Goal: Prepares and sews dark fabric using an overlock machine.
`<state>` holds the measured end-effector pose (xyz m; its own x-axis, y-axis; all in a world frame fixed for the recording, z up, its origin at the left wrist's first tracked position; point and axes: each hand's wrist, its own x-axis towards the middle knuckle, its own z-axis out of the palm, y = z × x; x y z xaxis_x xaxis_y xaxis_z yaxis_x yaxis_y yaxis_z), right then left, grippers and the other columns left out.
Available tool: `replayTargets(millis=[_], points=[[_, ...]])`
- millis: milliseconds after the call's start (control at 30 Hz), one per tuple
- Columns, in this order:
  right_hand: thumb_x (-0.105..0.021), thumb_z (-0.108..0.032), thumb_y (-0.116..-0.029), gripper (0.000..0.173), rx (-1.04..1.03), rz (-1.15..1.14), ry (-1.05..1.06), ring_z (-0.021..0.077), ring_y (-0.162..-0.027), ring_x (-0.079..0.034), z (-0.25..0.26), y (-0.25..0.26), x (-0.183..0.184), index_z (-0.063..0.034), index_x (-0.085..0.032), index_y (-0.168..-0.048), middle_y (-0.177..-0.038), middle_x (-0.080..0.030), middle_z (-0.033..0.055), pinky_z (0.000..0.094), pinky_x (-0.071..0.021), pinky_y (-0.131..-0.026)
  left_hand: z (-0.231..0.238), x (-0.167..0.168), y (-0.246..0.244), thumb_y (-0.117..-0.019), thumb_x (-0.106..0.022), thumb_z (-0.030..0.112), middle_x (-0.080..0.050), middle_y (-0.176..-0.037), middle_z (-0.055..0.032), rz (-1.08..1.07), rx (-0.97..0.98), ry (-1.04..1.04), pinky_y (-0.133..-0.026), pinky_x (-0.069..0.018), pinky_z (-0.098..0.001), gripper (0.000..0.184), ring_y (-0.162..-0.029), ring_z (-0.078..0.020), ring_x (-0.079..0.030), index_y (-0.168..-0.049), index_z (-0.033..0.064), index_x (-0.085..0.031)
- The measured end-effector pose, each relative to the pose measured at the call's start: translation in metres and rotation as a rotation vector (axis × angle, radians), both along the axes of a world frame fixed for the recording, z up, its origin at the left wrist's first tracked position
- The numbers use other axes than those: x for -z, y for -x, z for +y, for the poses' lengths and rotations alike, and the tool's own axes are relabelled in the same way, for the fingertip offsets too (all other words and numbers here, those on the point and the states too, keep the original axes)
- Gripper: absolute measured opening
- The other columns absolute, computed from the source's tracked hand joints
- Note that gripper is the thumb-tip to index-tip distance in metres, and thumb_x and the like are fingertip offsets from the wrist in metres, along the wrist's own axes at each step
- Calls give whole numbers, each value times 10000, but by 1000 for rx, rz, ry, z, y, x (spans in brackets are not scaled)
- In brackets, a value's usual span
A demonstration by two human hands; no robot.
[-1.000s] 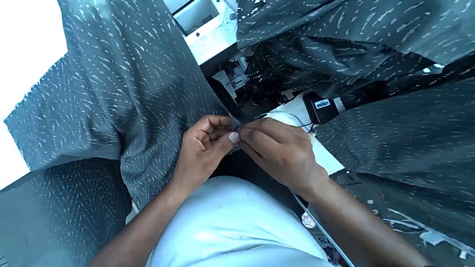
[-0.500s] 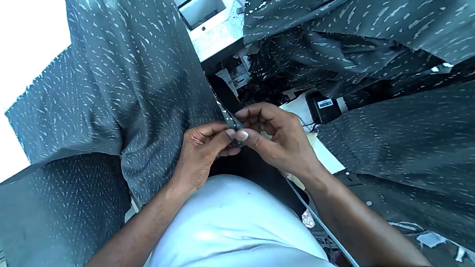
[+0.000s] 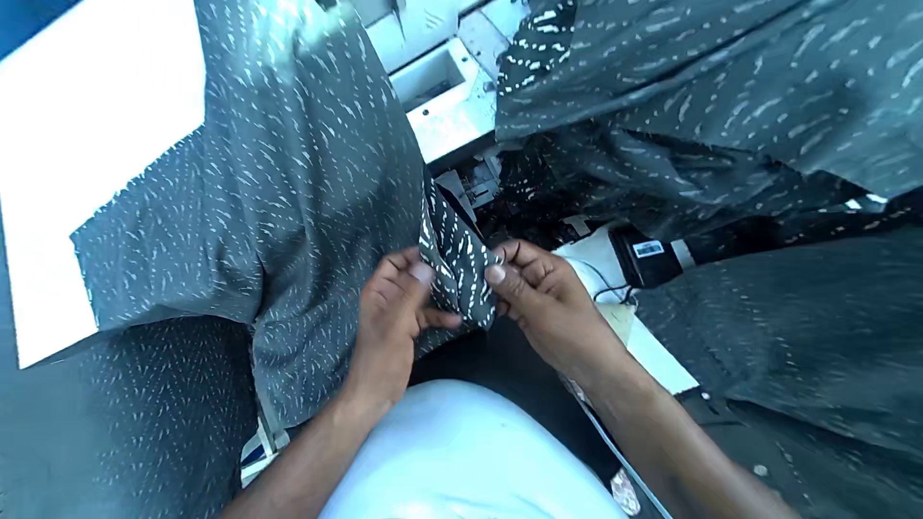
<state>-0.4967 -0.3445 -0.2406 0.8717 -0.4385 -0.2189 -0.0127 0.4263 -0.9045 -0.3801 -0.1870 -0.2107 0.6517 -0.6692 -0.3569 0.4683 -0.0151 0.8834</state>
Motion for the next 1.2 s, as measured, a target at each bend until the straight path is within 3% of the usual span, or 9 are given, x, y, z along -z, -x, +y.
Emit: replayTargets(millis=[100, 267, 333, 367, 433, 500, 767, 867, 1200], points=[[-715, -65, -932, 233, -60, -11, -57, 142, -741, -690, 2, 3, -5, -40, -679, -1161, -903, -712, 114, 279, -611, -682, -2, 0, 10, -926, -749, 92, -720, -1010, -172, -102, 43, -73, -701, -645, -373, 266, -803, -247, -726, -1174, 26, -681], [-731, -130, -939, 173, 44, -96, -222, 133, -757, -718, -2, 12, -4, -65, -732, -1100, -924, -731, 110, 307, -634, -711, 8, -24, 2, -967, -695, 135, -719, -909, -84, -223, -324, -36, -500, -578, -250, 130, -630, -120, -680, -1095, 112, -692], [-690, -147, -971, 154, 96, -95, -181, 123, -744, -716, -5, 16, -7, -73, -716, -1103, -916, -729, 101, 296, -631, -689, 19, -39, 0, -960, -716, 153, -699, -849, 22, -694, -365, -101, -485, -534, -159, 117, -593, -22, -626, -1067, 126, -678], [-683, -156, -976, 144, 116, -77, -104, 108, -728, -708, -4, 18, -8, -86, -715, -1097, -896, -729, 83, 276, -623, -674, 26, -42, 2, -930, -759, 194, -692, -910, 76, -988, -302, -162, -593, -567, -130, 124, -703, 17, -649, -1022, 148, -689], [-689, -165, -980, 146, 119, -61, 56, 97, -721, -696, 1, 23, -10, -92, -719, -1102, -875, -727, 57, 254, -612, -676, 28, -39, 12, -905, -801, 230, -692, -952, 26, -1326, -110, -217, -727, -582, -164, 158, -835, -20, -670, -944, 127, -687], [-690, -148, -972, 141, 83, -54, 184, 95, -696, -681, 4, 25, -13, -88, -718, -1096, -853, -719, 40, 238, -602, -653, 20, -29, 18, -930, -766, 213, -694, -947, -24, -1447, 27, -262, -694, -565, -150, 143, -812, -29, -663, -946, 88, -698], [-702, -46, -945, 141, 70, -57, 253, 76, -659, -666, 11, 31, -22, -30, -722, -1084, -843, -730, 36, 201, -586, -611, 10, -27, 19, -938, -743, 201, -693, -855, -43, -1654, 166, -308, -624, -518, -245, 132, -755, -131, -643, -942, 71, -763], [-699, -34, -947, 130, 88, -72, 272, 74, -650, -658, 12, 30, -21, -20, -727, -1073, -847, -728, 33, 199, -582, -600, 4, -27, 21, -914, -767, 190, -697, -878, -45, -1611, 143, -288, -712, -551, -244, 125, -852, -136, -669, -913, 69, -737], [-625, -77, -1011, 78, 238, -92, 298, 55, -624, -616, 14, 30, -18, -70, -641, -1087, -770, -658, -9, 194, -554, -583, -9, -35, 32, -939, -718, 111, -656, -967, -60, -1479, 195, -272, -620, -522, -143, 211, -760, -44, -614, -1125, 14, -750]])
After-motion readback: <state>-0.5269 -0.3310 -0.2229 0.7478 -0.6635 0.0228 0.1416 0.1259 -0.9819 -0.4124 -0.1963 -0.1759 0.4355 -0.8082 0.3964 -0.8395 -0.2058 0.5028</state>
